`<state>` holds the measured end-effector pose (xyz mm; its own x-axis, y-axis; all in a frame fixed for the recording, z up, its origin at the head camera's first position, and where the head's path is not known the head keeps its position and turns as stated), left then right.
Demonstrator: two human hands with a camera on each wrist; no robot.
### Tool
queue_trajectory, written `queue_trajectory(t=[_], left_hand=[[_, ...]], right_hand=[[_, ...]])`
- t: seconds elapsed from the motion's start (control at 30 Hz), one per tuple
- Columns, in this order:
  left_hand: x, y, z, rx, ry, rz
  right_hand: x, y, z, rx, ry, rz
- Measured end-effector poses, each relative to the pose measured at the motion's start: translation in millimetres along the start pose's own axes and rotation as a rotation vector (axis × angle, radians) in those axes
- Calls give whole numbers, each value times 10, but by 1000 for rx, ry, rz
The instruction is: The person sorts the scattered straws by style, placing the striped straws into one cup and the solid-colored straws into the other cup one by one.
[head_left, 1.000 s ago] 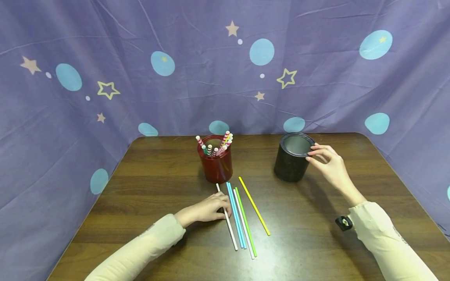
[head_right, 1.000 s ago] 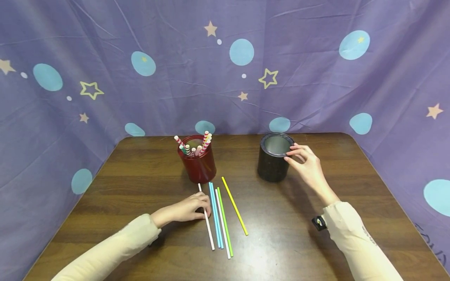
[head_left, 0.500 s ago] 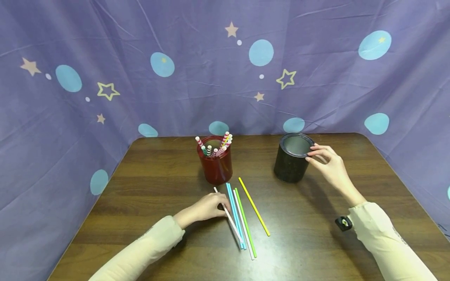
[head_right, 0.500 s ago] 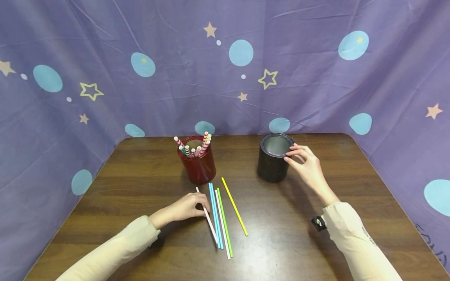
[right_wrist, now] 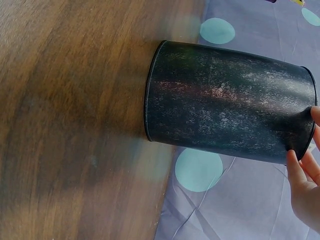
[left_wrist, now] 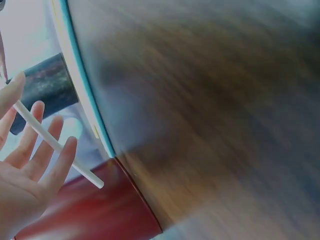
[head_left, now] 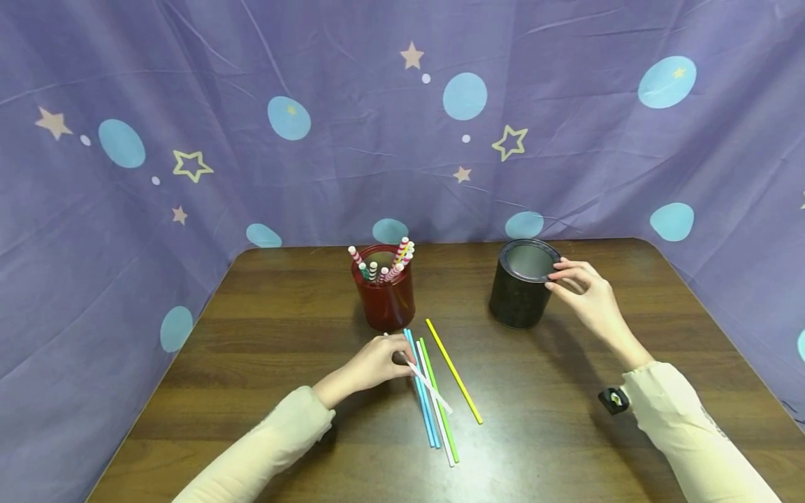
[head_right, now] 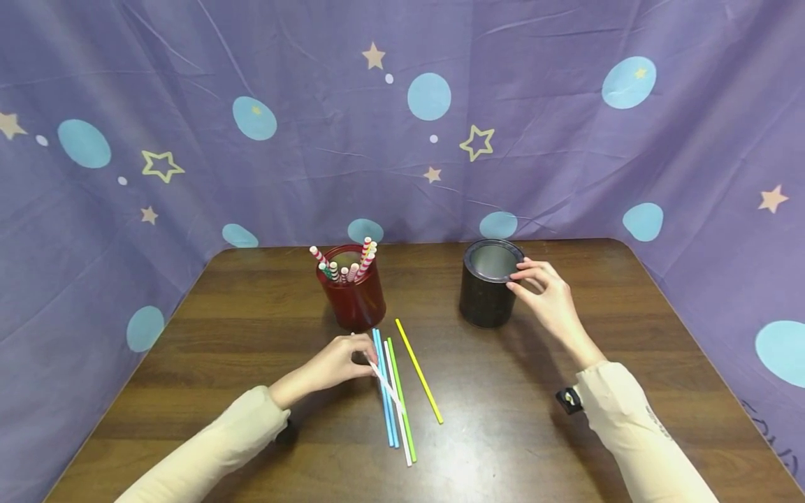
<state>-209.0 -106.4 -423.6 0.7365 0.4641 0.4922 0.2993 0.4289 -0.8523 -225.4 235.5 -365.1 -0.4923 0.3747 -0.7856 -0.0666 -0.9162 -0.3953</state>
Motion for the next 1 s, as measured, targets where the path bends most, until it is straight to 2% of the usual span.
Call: queue_trajectory(t=[0.13, 0.27, 0.43, 0.63, 0.8, 1.0], left_hand=[[31, -7, 47, 53, 33, -68], [66, -24, 88, 106, 30, -120], [107, -47, 135, 168, 9, -149], [160, -79, 227, 248, 51, -142], [201, -94, 318, 270, 52, -175], [534, -284, 414, 309, 31, -217]], right_hand=[[-5, -1, -1, 0, -2, -5], [-12, 1, 4, -2, -9, -2], [-16, 4, 6, -4, -12, 5], [-2, 3, 1, -2, -10, 7], [15, 0, 0, -2, -8, 10], [21, 0, -3, -2, -2, 15]])
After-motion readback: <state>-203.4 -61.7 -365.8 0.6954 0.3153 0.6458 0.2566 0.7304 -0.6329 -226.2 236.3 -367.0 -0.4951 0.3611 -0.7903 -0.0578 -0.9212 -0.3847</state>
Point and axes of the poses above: each hand's wrist, its own z-axis towards the middle knuckle, its own y-axis out of the palm, x = y × z, the point moved 2 cm from there along z, towards the middle knuckle, and after that the axes turned 9 degrees about -x, right-handed, at the moved point
